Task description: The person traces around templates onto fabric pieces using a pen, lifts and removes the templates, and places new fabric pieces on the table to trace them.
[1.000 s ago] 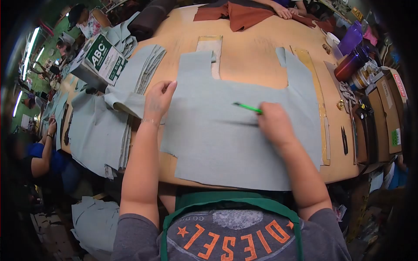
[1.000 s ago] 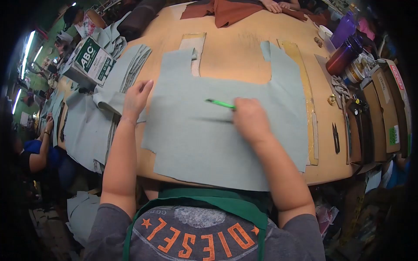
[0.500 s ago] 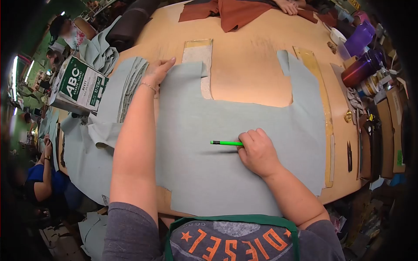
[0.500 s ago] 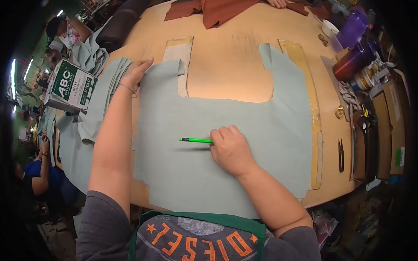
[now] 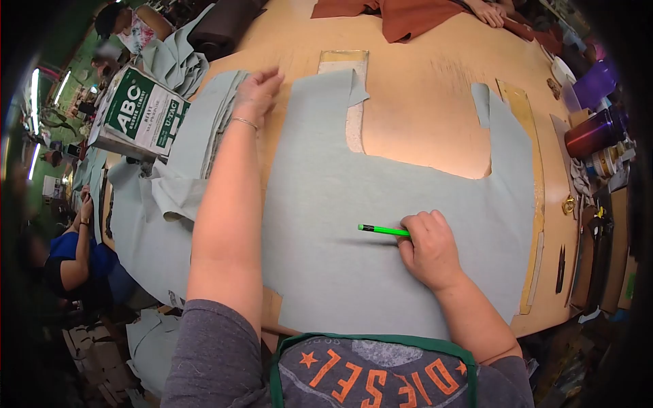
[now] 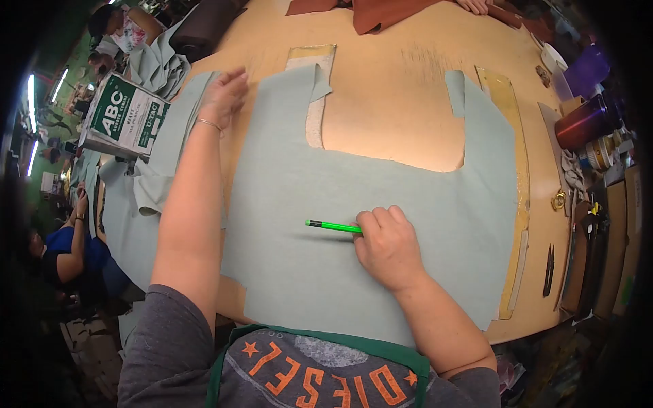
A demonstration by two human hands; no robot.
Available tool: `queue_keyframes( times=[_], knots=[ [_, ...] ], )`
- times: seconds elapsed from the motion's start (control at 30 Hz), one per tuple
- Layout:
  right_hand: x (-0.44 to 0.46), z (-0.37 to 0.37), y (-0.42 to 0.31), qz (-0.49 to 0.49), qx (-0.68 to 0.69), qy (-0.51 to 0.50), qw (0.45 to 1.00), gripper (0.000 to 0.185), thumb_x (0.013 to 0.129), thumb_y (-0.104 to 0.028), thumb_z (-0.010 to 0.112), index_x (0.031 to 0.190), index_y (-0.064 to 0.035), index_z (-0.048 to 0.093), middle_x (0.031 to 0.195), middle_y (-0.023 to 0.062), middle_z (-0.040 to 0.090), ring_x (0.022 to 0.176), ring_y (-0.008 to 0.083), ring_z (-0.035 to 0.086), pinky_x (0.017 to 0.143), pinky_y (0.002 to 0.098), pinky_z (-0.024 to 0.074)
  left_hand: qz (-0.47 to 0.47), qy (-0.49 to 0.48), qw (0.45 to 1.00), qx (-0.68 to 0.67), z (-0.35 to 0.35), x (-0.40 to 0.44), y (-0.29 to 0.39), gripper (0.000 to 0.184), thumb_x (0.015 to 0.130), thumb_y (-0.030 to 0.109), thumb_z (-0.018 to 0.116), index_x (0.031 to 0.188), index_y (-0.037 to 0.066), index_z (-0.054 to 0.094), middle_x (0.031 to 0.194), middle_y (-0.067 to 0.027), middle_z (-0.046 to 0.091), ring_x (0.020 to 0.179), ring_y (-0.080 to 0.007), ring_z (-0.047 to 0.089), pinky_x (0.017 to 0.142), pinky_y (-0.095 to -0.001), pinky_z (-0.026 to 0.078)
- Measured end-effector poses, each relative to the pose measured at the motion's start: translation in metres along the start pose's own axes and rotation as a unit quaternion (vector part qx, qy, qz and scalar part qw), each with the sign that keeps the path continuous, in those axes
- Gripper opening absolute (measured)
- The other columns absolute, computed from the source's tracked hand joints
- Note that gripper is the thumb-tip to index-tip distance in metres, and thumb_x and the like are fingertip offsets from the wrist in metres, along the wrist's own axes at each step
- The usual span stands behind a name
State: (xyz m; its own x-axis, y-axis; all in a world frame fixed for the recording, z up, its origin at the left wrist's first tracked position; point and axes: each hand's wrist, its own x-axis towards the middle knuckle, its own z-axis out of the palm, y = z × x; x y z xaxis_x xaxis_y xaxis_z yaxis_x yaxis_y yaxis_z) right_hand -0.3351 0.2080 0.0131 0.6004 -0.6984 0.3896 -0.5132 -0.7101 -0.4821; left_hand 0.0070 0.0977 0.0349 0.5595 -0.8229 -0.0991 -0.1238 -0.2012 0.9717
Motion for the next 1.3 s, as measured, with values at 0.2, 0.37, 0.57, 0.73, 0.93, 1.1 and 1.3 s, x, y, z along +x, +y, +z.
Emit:
queue_keyframes(
  times=[0.2,0.37,0.57,0.73,0.93,1.1,1.3],
  knots=[
    [0.0,0.0,-0.003,0.005,-0.01,-0.003,1.0,0.018,0.06,-0.002,0.062,0.071,-0.0056,0.049,0.065,0.0079,0.046,0.06,0.0253,0.043,0.055,0.0338,0.0384,0.066,0.019,0.905,0.421,0.016,-0.015,-0.002,0.064,0.06,0.053,0.069,0.094,-0.001,0.062,0.089,-0.0183,0.061,0.087,-0.0273,0.059,0.076,-0.0334,0.045],
    [0.0,0.0,-0.005,-0.004,-0.012,0.004,1.0,0.017,0.062,-0.002,0.062,0.072,-0.005,0.049,0.064,0.0087,0.047,0.06,0.0258,0.044,0.055,0.0348,0.038,-0.023,0.004,0.898,0.439,0.031,-0.005,0.007,0.061,0.061,0.048,0.071,0.095,-0.001,0.061,0.099,-0.017,0.06,0.094,-0.0281,0.057,0.079,-0.0345,0.045],
    [0.003,0.0,-0.005,-0.008,-0.011,0.002,1.0,0.017,0.062,-0.001,0.061,0.072,-0.0047,0.048,0.064,0.0091,0.047,0.06,0.026,0.044,0.055,0.035,0.0378,-0.037,-0.12,0.962,0.241,0.034,0.009,0.012,0.041,0.069,0.024,0.067,0.1,-0.001,0.056,0.097,-0.0119,0.061,0.083,-0.0243,0.06,0.077,-0.0311,0.045],
    [0.001,0.002,-0.002,-0.013,-0.011,-0.006,1.0,0.018,0.06,-0.002,0.061,0.071,-0.0053,0.047,0.064,0.0089,0.047,0.061,0.0261,0.045,0.056,0.0346,0.0384,-0.06,-0.253,0.96,-0.101,0.028,0.003,0.03,0.05,0.075,0.005,0.055,0.124,0.006,0.043,0.108,-0.0112,0.056,0.095,-0.0186,0.055,0.085,-0.0282,0.042],
    [-0.001,-0.001,0.001,-0.008,-0.011,-0.013,1.0,0.018,0.06,-0.006,0.061,0.072,-0.0063,0.046,0.067,0.0084,0.047,0.064,0.0252,0.046,0.058,0.0337,0.0399,0.029,-0.118,0.991,0.048,0.013,-0.002,0.038,0.075,0.074,-0.003,0.05,0.138,0.018,0.015,0.129,-0.0155,0.039,0.111,-0.0218,0.043,0.092,-0.0328,0.036],
    [-0.003,-0.003,0.001,-0.005,-0.011,-0.017,1.0,0.018,0.061,-0.007,0.061,0.072,-0.0062,0.046,0.067,0.0079,0.047,0.066,0.0242,0.046,0.06,0.0332,0.0406,0.251,0.022,0.909,0.332,-0.005,-0.021,-0.018,0.056,0.077,0.011,0.056,0.129,0.007,0.034,0.121,-0.0193,0.045,0.106,-0.0285,0.047,0.086,-0.0375,0.04],
    [-0.007,-0.005,0.0,0.021,0.036,-0.009,0.999,0.016,0.065,-0.006,0.06,0.075,-0.0043,0.048,0.069,0.0093,0.048,0.067,0.0272,0.047,0.061,0.0347,0.041,0.24,-0.084,0.85,0.461,0.011,-0.195,-0.028,0.052,0.078,0.026,0.059,0.125,0.01,0.041,0.133,-0.0144,0.032,0.125,-0.0336,0.024,0.097,-0.0525,0.022]
  ],
)
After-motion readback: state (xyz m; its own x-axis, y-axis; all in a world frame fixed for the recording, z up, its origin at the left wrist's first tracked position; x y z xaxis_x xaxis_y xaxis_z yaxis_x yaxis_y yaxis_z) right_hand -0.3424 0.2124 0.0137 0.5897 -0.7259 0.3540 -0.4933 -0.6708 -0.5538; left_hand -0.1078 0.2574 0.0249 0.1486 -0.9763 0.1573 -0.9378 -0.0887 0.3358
